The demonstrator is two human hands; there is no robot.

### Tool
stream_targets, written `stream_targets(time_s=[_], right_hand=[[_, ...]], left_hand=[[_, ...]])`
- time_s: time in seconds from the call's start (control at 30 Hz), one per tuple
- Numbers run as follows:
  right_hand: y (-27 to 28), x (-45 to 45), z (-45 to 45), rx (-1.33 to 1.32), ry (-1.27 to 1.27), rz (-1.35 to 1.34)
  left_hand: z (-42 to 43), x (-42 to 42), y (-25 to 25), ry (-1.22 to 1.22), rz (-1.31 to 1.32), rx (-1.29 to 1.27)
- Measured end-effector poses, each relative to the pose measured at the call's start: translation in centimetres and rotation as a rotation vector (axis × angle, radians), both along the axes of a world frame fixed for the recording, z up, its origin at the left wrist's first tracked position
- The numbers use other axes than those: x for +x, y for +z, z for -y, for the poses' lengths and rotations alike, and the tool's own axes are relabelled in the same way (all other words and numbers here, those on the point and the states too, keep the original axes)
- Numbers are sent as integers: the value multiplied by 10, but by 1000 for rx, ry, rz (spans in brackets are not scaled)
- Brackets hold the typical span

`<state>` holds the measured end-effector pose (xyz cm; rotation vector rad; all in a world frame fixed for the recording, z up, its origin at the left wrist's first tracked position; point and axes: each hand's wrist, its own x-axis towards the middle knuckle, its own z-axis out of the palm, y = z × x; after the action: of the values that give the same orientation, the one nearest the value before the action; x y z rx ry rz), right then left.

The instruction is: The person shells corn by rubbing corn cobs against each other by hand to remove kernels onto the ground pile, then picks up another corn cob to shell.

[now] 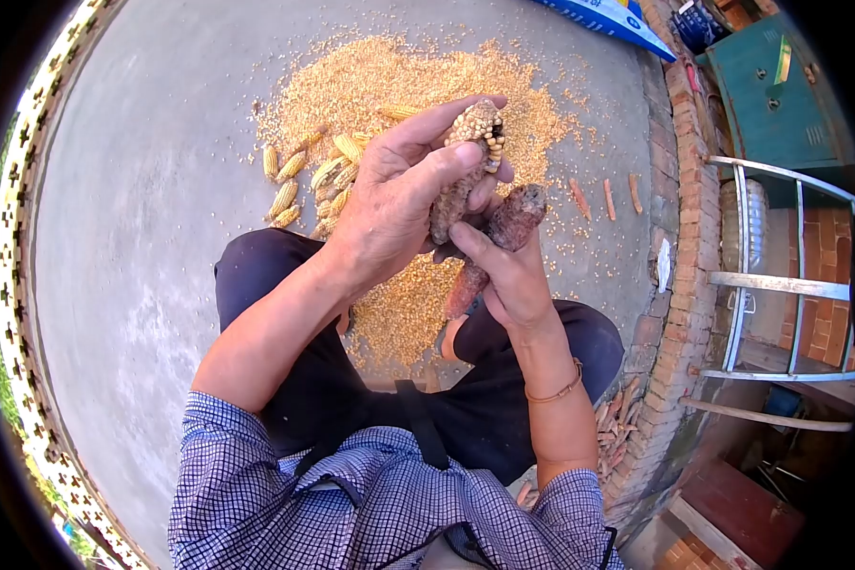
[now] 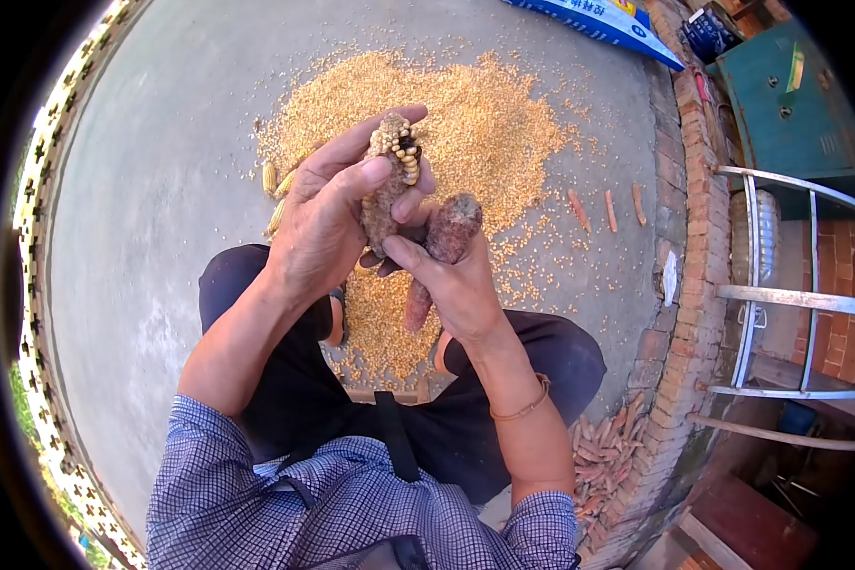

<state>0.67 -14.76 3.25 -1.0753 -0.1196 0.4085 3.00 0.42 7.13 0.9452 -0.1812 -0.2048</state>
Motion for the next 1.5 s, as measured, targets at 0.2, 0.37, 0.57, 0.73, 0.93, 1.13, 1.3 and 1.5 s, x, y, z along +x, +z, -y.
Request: stream_targets(time_s=[0.2,0.37,0.57,0.73,0.93,1.13,1.3,1.5], right_hand=[[4,0,7,117,53,-105],[12,1,5,226,86,-138],[8,1,8,217,126,-147],[9,1,6,216,118,-143],[12,2,7,221,128,-122],[6,1,5,169,140,-28],[6,-1,2,101,78,70],[11,-4,1,129,29,72]], left_hand=[[-2,4,2,-59,-31,-147],[-6,3,1,-94,-34,-157],[-9,3,-1,-102,15,-129],[-7,0,2,-43,56,-20],[-6,-1,3,-28,46,6],[-9,0,-2,-55,131,96],[-2,-2,-2,-29,124,124],[-5,1,2,-152,39,-82]])
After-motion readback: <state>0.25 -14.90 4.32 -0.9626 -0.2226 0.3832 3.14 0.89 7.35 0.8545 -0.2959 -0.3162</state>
